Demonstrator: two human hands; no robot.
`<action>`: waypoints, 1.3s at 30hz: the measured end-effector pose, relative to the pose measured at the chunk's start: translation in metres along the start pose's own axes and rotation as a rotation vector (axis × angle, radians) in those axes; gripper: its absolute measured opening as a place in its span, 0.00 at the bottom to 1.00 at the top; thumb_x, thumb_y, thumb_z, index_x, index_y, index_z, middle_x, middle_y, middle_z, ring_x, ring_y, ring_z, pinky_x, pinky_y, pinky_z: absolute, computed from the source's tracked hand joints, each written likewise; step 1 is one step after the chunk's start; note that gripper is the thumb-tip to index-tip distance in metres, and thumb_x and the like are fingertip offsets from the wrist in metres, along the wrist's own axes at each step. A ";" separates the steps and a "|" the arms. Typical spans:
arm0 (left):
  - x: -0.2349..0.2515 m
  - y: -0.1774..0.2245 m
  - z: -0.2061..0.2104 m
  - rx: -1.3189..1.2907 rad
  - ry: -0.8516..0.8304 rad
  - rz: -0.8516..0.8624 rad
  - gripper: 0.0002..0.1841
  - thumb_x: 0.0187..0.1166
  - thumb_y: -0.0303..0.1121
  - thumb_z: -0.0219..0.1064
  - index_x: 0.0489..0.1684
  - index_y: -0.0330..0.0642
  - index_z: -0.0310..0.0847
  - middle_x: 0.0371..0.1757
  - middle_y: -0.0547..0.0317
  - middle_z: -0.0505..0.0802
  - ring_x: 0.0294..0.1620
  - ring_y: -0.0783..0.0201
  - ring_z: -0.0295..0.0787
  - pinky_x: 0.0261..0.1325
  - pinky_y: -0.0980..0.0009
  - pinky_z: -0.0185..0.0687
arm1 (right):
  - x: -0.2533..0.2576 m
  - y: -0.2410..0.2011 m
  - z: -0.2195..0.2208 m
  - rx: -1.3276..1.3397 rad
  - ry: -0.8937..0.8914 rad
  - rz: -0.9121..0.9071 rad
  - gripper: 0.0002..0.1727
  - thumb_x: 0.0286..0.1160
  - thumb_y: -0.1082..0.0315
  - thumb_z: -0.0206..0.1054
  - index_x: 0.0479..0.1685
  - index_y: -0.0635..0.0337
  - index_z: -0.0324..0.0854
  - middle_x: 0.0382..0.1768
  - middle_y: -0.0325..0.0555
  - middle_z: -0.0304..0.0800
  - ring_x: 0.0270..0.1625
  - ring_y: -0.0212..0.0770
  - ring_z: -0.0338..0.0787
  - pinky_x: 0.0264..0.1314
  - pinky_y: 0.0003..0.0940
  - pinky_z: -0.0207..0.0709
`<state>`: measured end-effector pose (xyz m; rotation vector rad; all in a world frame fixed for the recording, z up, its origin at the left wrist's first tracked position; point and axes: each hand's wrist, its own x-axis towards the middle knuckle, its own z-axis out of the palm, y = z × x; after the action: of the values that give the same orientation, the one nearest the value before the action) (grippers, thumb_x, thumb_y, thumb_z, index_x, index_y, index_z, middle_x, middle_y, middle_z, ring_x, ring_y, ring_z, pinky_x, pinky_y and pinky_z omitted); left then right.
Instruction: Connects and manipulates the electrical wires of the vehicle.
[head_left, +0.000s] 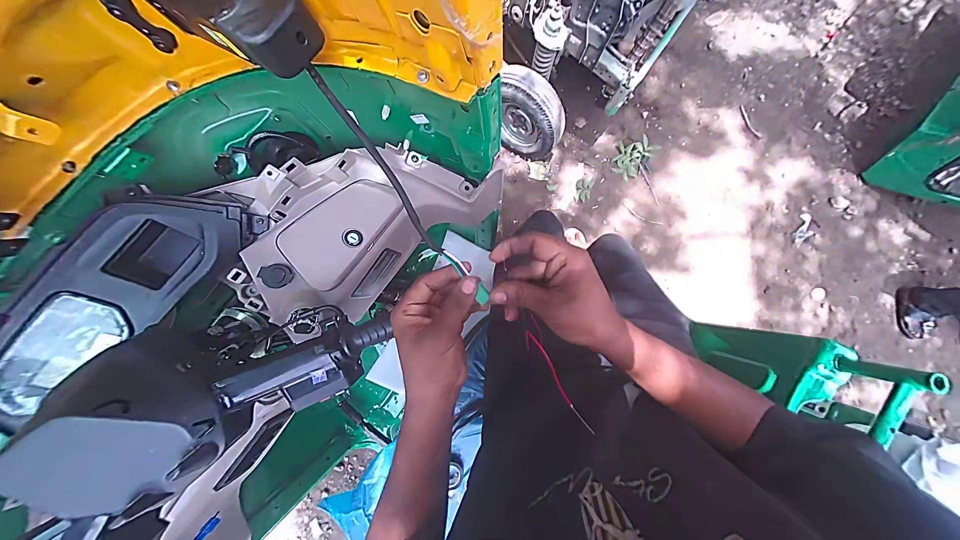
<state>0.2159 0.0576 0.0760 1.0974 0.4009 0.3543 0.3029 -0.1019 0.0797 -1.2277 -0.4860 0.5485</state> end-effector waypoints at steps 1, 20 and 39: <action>-0.001 0.000 -0.001 -0.028 -0.024 0.001 0.09 0.76 0.21 0.71 0.52 0.36 0.89 0.43 0.49 0.94 0.39 0.59 0.94 0.47 0.59 0.95 | -0.004 -0.002 -0.002 0.012 -0.011 0.009 0.19 0.70 0.82 0.74 0.58 0.68 0.76 0.31 0.57 0.93 0.27 0.43 0.93 0.32 0.34 0.90; 0.018 0.011 0.017 -0.493 -0.416 -0.007 0.18 0.79 0.25 0.70 0.67 0.44 0.83 0.59 0.49 0.92 0.49 0.61 0.92 0.54 0.66 0.91 | -0.025 -0.050 -0.013 -0.303 0.118 -0.270 0.08 0.76 0.76 0.71 0.49 0.69 0.90 0.37 0.48 0.93 0.30 0.35 0.89 0.29 0.28 0.88; 0.014 0.008 0.042 -0.629 -0.338 0.042 0.16 0.80 0.26 0.70 0.65 0.47 0.85 0.60 0.51 0.92 0.51 0.60 0.93 0.58 0.62 0.91 | -0.017 -0.063 -0.007 -0.331 0.230 -0.391 0.08 0.77 0.76 0.69 0.49 0.69 0.87 0.34 0.45 0.90 0.27 0.33 0.85 0.26 0.27 0.82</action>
<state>0.2475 0.0350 0.0983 0.5318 -0.0422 0.2951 0.3023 -0.1327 0.1380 -1.4426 -0.6180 -0.0098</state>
